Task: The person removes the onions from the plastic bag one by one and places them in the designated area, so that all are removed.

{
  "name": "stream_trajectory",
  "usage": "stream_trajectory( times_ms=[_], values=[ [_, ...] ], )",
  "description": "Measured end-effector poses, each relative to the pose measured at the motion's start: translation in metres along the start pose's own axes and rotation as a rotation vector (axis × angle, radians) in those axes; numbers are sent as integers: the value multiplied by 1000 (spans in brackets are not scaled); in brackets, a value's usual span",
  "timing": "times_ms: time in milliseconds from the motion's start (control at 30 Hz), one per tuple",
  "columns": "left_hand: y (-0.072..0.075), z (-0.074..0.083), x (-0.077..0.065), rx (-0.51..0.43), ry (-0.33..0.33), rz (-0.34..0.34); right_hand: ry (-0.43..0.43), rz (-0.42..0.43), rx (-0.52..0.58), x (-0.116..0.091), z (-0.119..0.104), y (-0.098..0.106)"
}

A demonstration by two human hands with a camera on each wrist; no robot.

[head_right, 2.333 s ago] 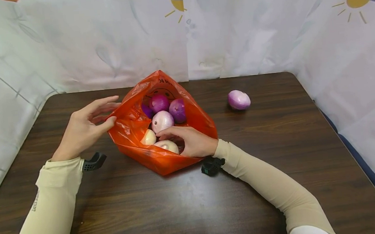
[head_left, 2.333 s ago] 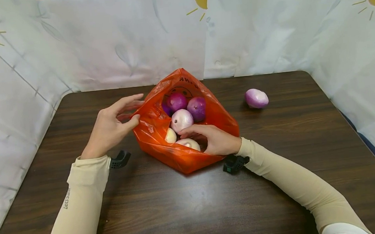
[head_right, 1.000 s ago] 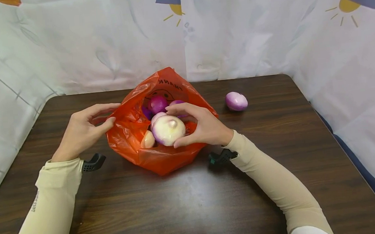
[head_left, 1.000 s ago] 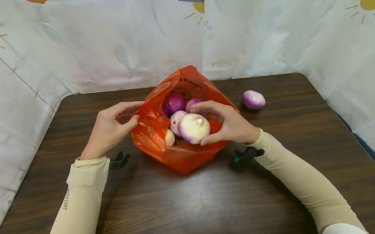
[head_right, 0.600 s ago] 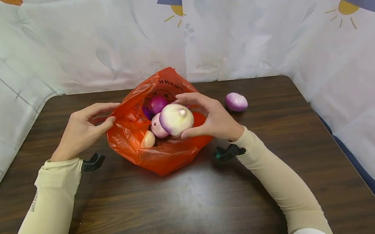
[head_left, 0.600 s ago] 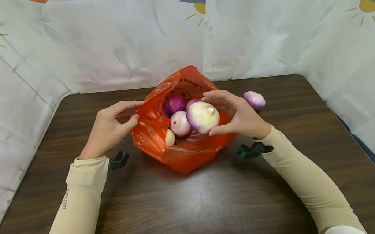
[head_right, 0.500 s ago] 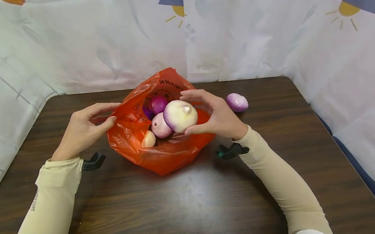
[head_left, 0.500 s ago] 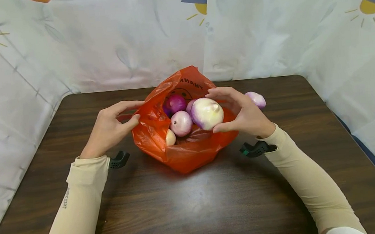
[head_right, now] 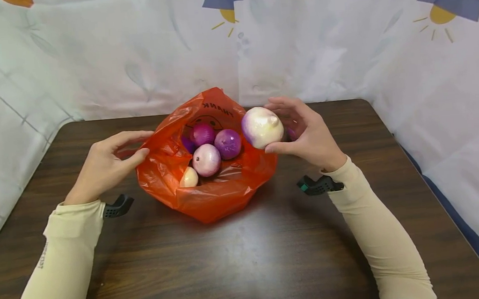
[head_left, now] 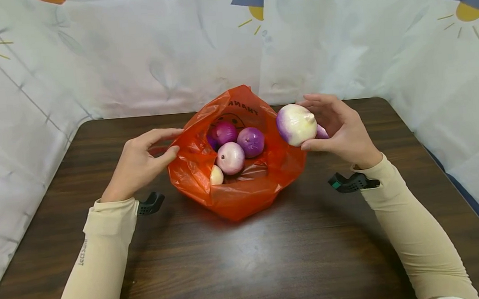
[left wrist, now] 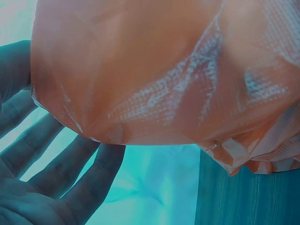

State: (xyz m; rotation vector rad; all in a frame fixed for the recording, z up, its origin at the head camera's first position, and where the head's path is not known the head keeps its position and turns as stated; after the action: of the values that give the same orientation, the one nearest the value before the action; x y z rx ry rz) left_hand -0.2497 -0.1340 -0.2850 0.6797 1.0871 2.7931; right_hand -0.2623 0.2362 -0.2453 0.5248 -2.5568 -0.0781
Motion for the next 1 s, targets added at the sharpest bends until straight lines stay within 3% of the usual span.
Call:
stream_trajectory(
  times_ms=[267, 533, 733, 1000],
  values=[
    [-1, 1, 1, -31, -6, -13, 31, 23, 76, -9, -3, 25],
    [-2, 3, 2, -25, -1, -33, -16, 107, 23, -22, 8, 54],
    [-2, -1, 2, 6, 16, -32, -2, 153, 21, -27, 12, 73],
    [1, -1, 0, -36, 22, -26, -20, 192, 36, -29, 15, 92]
  ],
)
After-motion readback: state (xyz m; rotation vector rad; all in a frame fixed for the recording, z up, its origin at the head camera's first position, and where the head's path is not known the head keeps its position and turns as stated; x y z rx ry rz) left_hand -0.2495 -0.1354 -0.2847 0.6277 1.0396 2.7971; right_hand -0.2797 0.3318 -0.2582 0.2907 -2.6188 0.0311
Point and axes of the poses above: each hand's wrist, its own x-axis towards the middle knuckle, its own y-axis out of the back of the hand, z = x × y, the point moved 10 cm from there along x, towards the middle knuckle, and after that the axes turned 3 degrees about -y, right-handed, at the moved point
